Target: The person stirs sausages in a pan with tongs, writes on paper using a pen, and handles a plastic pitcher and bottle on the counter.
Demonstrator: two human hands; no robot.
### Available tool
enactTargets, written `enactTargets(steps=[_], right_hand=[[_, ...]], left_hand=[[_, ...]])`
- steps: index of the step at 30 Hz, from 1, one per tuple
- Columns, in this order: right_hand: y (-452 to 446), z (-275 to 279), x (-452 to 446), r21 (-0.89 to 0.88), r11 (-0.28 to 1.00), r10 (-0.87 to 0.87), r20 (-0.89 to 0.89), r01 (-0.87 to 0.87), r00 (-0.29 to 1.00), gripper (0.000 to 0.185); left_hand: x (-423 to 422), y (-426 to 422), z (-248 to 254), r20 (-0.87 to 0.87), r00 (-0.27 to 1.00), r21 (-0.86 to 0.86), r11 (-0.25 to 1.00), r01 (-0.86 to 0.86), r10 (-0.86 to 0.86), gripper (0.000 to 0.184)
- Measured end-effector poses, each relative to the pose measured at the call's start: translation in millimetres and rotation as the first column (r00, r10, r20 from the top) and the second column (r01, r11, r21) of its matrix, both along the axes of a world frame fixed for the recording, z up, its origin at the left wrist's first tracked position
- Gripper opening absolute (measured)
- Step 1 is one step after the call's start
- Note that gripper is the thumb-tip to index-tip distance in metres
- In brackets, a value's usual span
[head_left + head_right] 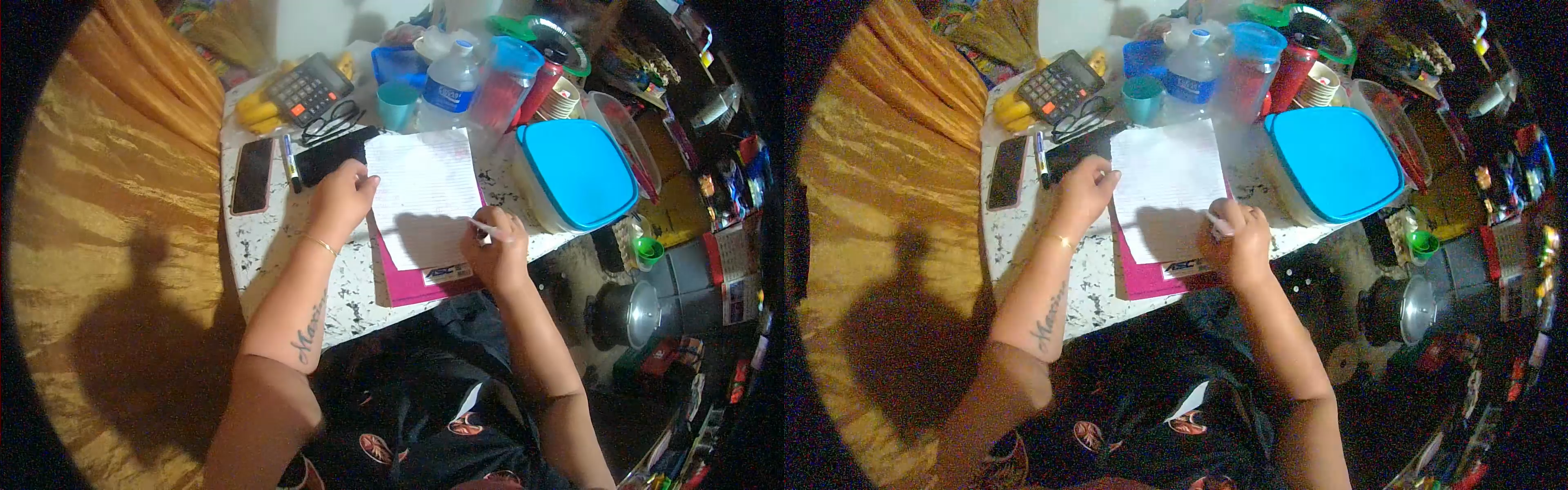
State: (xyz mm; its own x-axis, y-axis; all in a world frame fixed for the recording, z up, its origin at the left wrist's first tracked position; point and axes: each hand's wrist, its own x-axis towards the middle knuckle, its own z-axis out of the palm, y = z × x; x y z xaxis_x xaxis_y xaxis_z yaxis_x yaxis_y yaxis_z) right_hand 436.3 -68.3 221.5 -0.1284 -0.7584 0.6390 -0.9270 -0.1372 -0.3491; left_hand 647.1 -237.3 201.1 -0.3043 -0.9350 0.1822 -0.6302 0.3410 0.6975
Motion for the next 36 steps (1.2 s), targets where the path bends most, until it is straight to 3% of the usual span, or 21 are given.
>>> enactTargets(steps=[4,5,8,9,13,16,17,20,21,24,32,36], right_hand=[[-14,-21,-3,-0.123,0.975,0.217,0.367,-0.183,0.905,0.009],[-13,-25,-2,-0.081,0.981,0.192,0.484,-0.175,0.853,0.008],[-10,-27,5,-0.098,0.975,0.184,0.861,-0.2,0.475,0.007],[-9,-30,4,-0.111,0.971,0.194,0.885,-0.212,0.423,0.008],[-9,-31,0,-0.081,0.978,0.147,0.922,-0.194,0.358,0.011],[-10,-44,-8,-0.087,0.965,0.191,0.88,-0.247,0.436,0.016],[-10,-48,-13,-0.035,0.961,0.183,0.826,-0.276,0.533,0.018],[-9,-40,-8,-0.064,0.952,0.225,0.81,-0.3,0.541,0.015],[-9,-38,-4,-0.118,0.951,0.245,0.853,-0.286,0.461,0.012],[-9,-38,-6,-0.02,0.966,0.148,0.86,-0.256,0.488,0.013],[-9,-38,-6,-0.001,0.953,0.163,0.845,-0.303,0.509,0.016],[-11,-38,-4,0.006,0.957,0.143,0.859,-0.29,0.492,0.015]], left_hand=[[1,-6,-12,-0.059,0.998,-0.051,0.998,0.029,-0.032,0.025],[2,-7,-15,-0.068,0.997,-0.064,0.997,0.037,-0.042,0.024],[2,-11,-23,-0.044,0.998,-0.119,0.992,0.042,-0.048,0.025],[0,-8,-17,-0.03,0.999,-0.081,0.996,0.038,-0.04,0.026],[-2,2,0,-0.011,1.0,-0.023,1.0,0.016,-0.016,0.026],[-3,3,0,-0.017,1.0,-0.021,1.0,0.012,-0.012,0.026],[-3,3,0,-0.017,1.0,-0.015,1.0,0.009,-0.01,0.026],[-2,-2,-9,-0.026,1.0,-0.067,0.998,0.005,-0.007,0.027],[-2,-3,-10,-0.033,0.999,-0.074,0.997,0.008,-0.011,0.026],[-2,-3,-11,-0.056,0.998,-0.083,0.996,0.011,-0.015,0.025],[-2,-3,-10,-0.033,0.999,-0.064,0.998,0.013,-0.015,0.023],[-4,2,3,-0.042,0.999,0.027,1.0,-0.001,0.002,0.024]])
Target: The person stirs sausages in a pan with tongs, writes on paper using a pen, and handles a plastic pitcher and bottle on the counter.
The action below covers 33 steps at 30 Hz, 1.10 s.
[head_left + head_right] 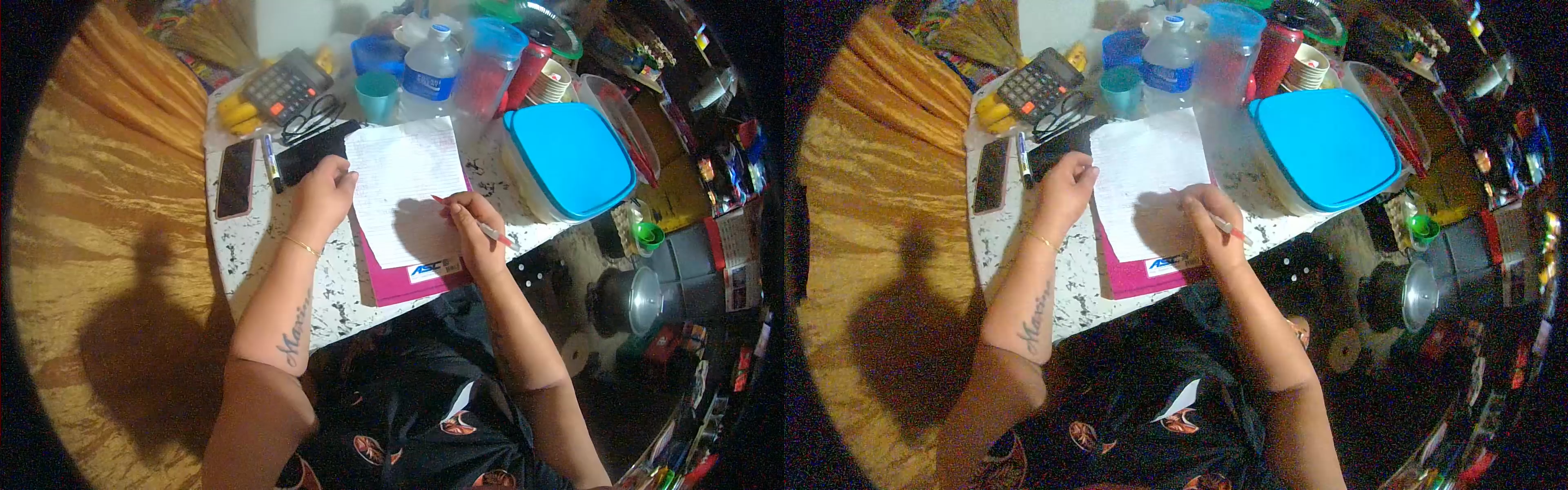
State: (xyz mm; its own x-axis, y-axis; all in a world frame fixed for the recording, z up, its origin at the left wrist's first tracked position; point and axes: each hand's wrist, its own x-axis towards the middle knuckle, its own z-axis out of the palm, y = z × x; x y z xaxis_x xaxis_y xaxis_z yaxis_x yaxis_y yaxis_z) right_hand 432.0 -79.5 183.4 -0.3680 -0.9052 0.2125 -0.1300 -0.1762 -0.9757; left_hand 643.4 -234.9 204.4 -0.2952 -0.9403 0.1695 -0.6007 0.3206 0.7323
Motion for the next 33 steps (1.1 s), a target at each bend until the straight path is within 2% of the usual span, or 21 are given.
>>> enactTargets(steps=[3,9,14,20,24,29,33], right_hand=[[1,3,3,0.005,1.0,0.008,0.044,-0.008,0.999,0.014],[0,-8,-6,-0.018,0.999,0.032,-0.105,-0.034,0.994,0.015],[-1,-10,-5,-0.005,0.999,0.032,-0.061,-0.033,0.998,0.015],[0,-8,-5,-0.001,0.999,0.032,-0.039,-0.032,0.999,0.015],[2,-3,-3,-0.017,0.999,0.035,0.087,-0.034,0.996,0.015],[4,12,0,0.022,0.999,-0.048,0.236,0.044,0.971,0.015],[2,1,-7,0.01,0.999,-0.049,0.278,0.048,0.959,0.015]], left_hand=[[0,0,-2,-0.01,1.0,-0.018,1.0,0.017,-0.017,0.025],[1,-4,-11,-0.01,1.0,-0.069,0.997,0.024,-0.025,0.023],[2,-3,-8,-0.021,0.999,-0.038,0.999,0.026,-0.027,0.022],[2,-3,-9,0.004,1.0,-0.08,0.997,0.017,-0.017,0.021],[2,-6,-14,0.004,1.0,-0.073,0.997,0.031,-0.031,0.021],[2,-7,-17,-0.016,0.999,-0.095,0.995,0.028,-0.03,0.022],[2,-1,-3,0.043,0.999,-0.047,0.999,0.024,-0.022,0.023]])
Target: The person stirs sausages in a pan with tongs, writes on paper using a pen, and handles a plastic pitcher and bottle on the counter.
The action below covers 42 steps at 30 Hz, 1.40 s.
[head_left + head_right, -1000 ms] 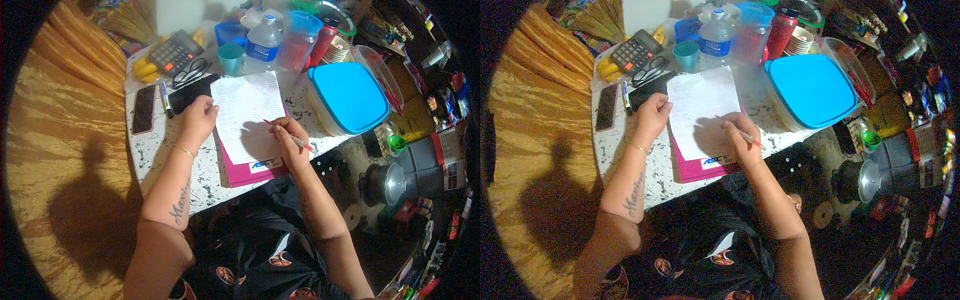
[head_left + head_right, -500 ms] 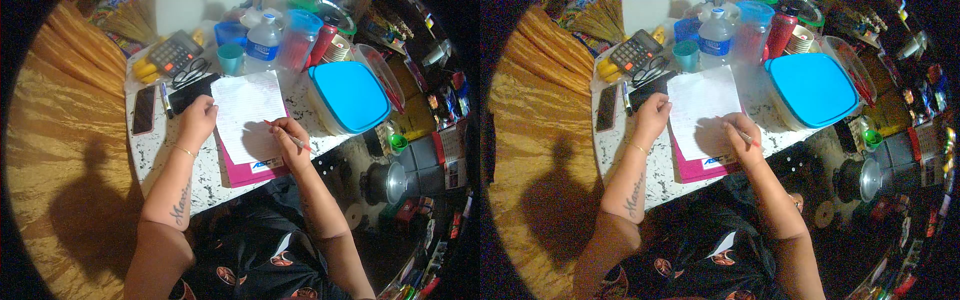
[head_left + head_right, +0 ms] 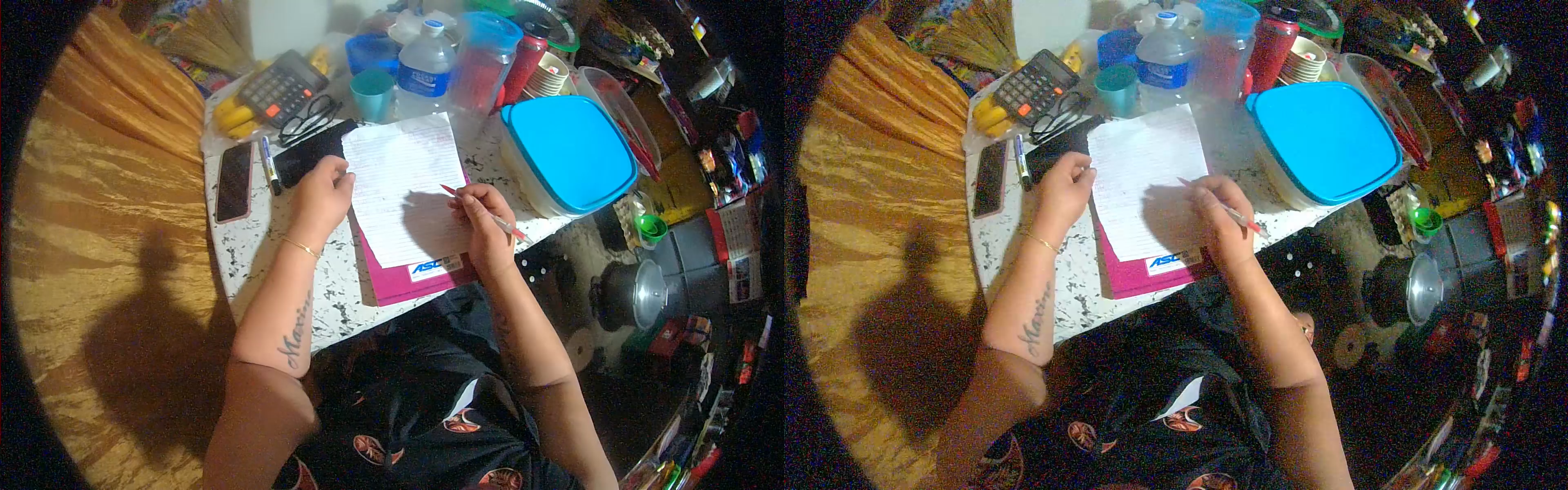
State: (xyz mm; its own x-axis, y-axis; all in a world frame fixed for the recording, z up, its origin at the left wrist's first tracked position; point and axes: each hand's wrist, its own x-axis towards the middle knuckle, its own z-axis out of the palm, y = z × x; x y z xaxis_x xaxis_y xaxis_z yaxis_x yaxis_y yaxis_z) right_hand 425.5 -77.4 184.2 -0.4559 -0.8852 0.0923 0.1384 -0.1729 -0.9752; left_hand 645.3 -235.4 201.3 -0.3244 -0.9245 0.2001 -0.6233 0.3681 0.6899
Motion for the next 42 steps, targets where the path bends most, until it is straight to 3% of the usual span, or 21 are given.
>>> enactTargets(steps=[2,11,14,20,23,29,32,36,39,42], right_hand=[[-1,-1,0,-0.008,1.0,-0.004,0.033,0.004,0.999,0.014],[2,1,0,-0.043,0.999,0.0,-0.06,-0.003,0.998,0.014],[1,0,1,-0.044,0.999,-0.003,-0.073,0.0,0.997,0.014],[1,-2,-1,-0.008,1.0,0.002,-0.129,-0.003,0.992,0.015],[2,4,3,-0.022,1.0,0.001,-0.037,-0.002,0.999,0.015],[3,7,3,-0.027,1.0,-0.002,0.017,0.003,1.0,0.014],[0,-3,-1,-0.045,0.998,-0.036,0.052,0.038,0.998,0.014],[1,2,-2,-0.123,0.99,-0.025,0.334,0.07,0.942,0.014],[-2,-4,-9,-0.231,0.966,0.0,0.453,0.117,0.892,0.013],[-2,-5,-14,-0.233,0.967,0.024,0.468,0.098,0.883,0.013]], left_hand=[[-3,12,21,0.034,0.999,0.059,0.998,-0.022,0.02,0.023],[-2,-3,-6,-0.069,0.997,0.032,0.999,0.028,-0.026,0.022],[-1,-4,-13,-0.069,0.997,-0.059,0.998,0.038,-0.042,0.023],[-2,7,7,-0.022,0.999,-0.036,0.999,0.026,-0.027,0.023],[-3,13,23,0.083,0.997,0.069,0.998,0.004,-0.01,0.025],[-1,4,4,-0.031,0.999,-0.036,0.999,0.038,-0.04,0.023],[-2,5,10,0.045,0.998,0.006,0.999,0.044,-0.044,0.028],[0,0,-1,-0.003,0.999,0.032,0.999,0.043,-0.042,0.029],[-1,2,2,0.01,0.999,0.018,0.999,0.047,-0.048,0.032],[0,0,-3,0.006,0.999,0.016,0.999,0.048,-0.048,0.033]])
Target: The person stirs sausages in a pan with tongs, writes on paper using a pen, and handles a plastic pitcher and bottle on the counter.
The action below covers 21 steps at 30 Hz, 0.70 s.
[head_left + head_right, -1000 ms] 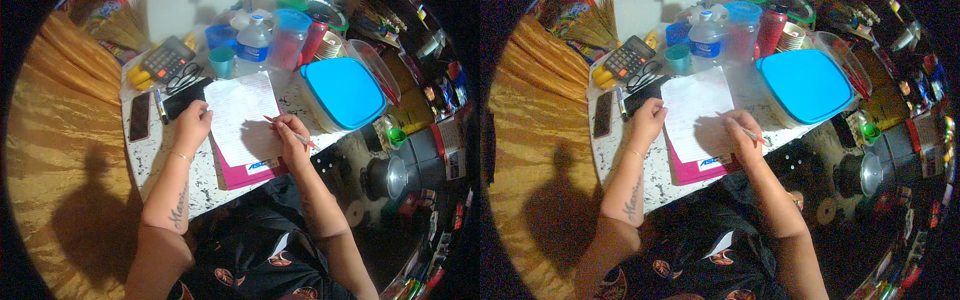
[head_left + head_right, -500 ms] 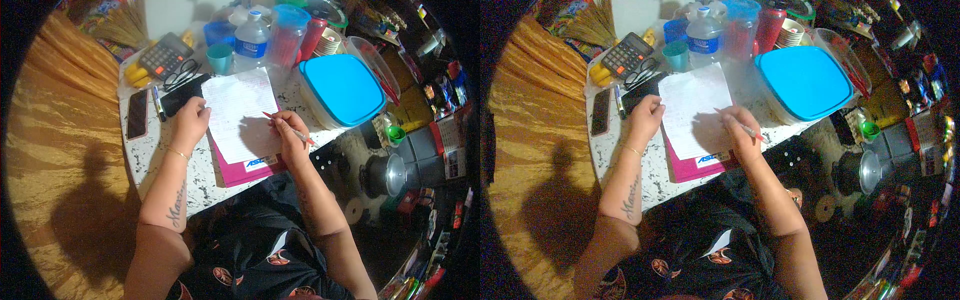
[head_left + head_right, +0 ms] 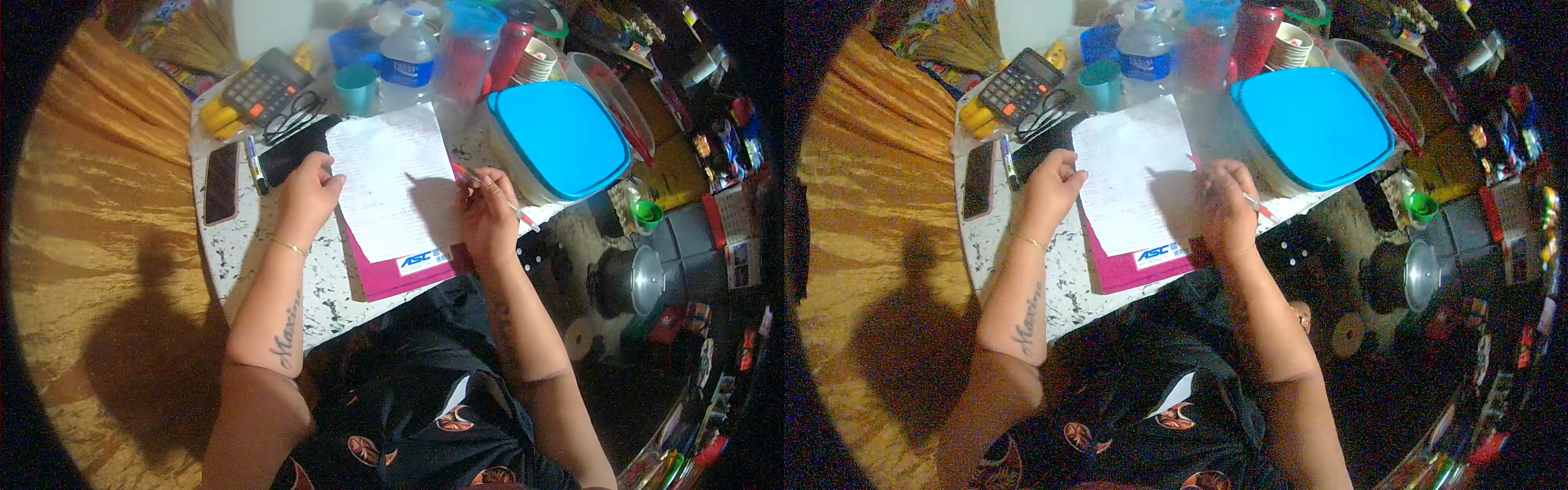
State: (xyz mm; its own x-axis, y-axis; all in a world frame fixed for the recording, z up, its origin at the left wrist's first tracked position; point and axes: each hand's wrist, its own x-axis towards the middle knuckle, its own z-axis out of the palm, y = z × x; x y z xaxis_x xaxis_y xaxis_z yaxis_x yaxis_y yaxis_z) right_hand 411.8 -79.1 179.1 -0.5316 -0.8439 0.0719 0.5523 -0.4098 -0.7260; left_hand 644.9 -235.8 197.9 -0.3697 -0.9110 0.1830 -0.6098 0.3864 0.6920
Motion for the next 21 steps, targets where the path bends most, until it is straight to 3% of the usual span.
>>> enactTargets(steps=[10,21], right_hand=[[-0.6,1.7,1.0,-0.036,0.999,0.01,0.062,-0.008,0.998,0.012],[1.3,2.2,0.2,0.024,0.999,0.026,-0.029,-0.025,0.999,0.013]], left_hand=[[0.3,-2.0,-3.7,0.01,1.0,-0.009,1.0,-0.014,0.014,0.035],[-0.1,-1.7,-0.3,0.038,0.999,0.012,1.0,-0.012,0.011,0.034]])
